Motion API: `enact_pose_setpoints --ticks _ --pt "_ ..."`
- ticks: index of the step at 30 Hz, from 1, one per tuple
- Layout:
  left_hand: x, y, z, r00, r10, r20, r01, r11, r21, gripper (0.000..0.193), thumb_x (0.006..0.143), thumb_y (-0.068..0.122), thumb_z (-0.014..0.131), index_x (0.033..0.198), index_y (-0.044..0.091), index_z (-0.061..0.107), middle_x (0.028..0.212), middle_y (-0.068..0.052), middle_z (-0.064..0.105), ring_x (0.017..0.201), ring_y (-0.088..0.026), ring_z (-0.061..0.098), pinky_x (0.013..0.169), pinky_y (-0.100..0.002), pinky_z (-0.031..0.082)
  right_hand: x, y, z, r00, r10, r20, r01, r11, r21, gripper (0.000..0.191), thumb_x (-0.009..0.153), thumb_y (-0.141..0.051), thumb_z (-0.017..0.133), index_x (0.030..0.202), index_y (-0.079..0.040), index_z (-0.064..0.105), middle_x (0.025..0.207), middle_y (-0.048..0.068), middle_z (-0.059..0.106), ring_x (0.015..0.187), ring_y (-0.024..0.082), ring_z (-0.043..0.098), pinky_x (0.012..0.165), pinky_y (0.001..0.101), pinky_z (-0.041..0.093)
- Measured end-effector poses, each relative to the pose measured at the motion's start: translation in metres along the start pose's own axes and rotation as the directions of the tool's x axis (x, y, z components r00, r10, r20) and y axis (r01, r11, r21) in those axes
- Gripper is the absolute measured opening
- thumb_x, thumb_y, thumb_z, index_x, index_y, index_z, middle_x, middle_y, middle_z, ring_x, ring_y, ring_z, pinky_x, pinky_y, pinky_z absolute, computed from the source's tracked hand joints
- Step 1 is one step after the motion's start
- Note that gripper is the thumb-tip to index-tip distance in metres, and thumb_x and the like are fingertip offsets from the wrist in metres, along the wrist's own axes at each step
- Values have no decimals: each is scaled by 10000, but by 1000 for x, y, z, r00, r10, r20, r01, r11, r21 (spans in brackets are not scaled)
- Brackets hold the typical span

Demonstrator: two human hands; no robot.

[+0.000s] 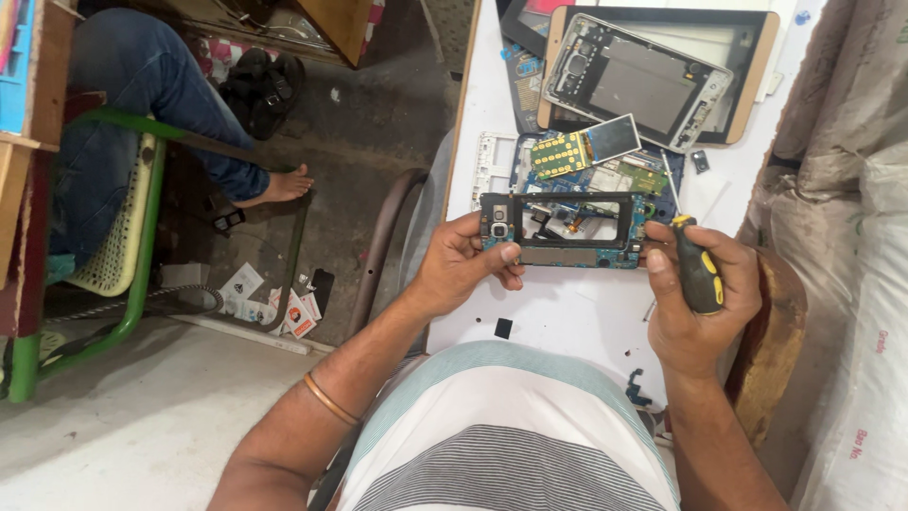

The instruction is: The person holds a disassembled mobile phone frame with its motherboard and uses a screwdriver to unscrew and pry internal components, working over a cluttered repair bench with other phone parts and screens nearby.

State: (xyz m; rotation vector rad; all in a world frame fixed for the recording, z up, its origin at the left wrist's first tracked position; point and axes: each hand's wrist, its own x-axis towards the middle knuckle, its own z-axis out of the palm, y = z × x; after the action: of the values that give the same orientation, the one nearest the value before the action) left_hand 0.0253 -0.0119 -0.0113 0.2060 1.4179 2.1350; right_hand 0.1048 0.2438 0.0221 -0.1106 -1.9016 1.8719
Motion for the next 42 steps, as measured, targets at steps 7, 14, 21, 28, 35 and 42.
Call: enact_pose_setpoints --ticks 7,14,21,28,35,42 --pt "1 2 0 1000 -21 9 21 1000 12 212 974 97 711 1131 -31 648 879 -139 735 753 -201 759 666 -318 672 1 4 1 1000 -11 -12 12 998 55 272 1060 51 729 1261 11 551 1180 139 667 1139 226 725 979 301 620" --pt "2 1 0 1000 -11 18 12 999 -30 213 1000 118 694 1145 -30 645 884 -137 735 762 -201 757 684 -325 672 1 -1 -5 996 -93 -18 88 980 -179 267 1104 -51 749 1281 -1 554 1151 156 709 1058 202 739 978 316 560" --pt "2 1 4 999 23 24 -22 999 -31 249 1006 100 687 1206 -23 604 900 -127 730 784 -189 755 681 -324 671 -4 -17 3 889 -267 372 418 803 -424 317 874 -240 797 1130 -109 664 981 -2 709 899 162 702 1222 505 366" --pt "-1 2 7 999 21 39 -21 1000 3 296 998 60 682 1257 -24 566 919 -112 731 793 -183 757 670 -300 647 -6 -17 19 839 -304 451 518 699 -493 372 833 -189 890 1158 -156 711 996 8 685 966 192 651 1246 490 306" --pt "-1 2 8 998 22 57 -24 999 34 292 1010 58 676 1269 -27 569 935 -109 728 819 -174 751 697 -298 655 -6 -18 32 813 -300 499 550 677 -489 345 809 -202 899 1114 -169 742 967 -14 678 981 178 649 1248 503 256" --pt "0 1 8 999 31 43 -33 999 34 289 1006 96 673 1251 -17 568 926 -113 733 819 -174 756 699 -307 667 -5 -18 27 840 -293 456 525 652 -547 323 836 -192 877 1124 -154 736 1011 1 707 1040 213 661 1289 539 190"
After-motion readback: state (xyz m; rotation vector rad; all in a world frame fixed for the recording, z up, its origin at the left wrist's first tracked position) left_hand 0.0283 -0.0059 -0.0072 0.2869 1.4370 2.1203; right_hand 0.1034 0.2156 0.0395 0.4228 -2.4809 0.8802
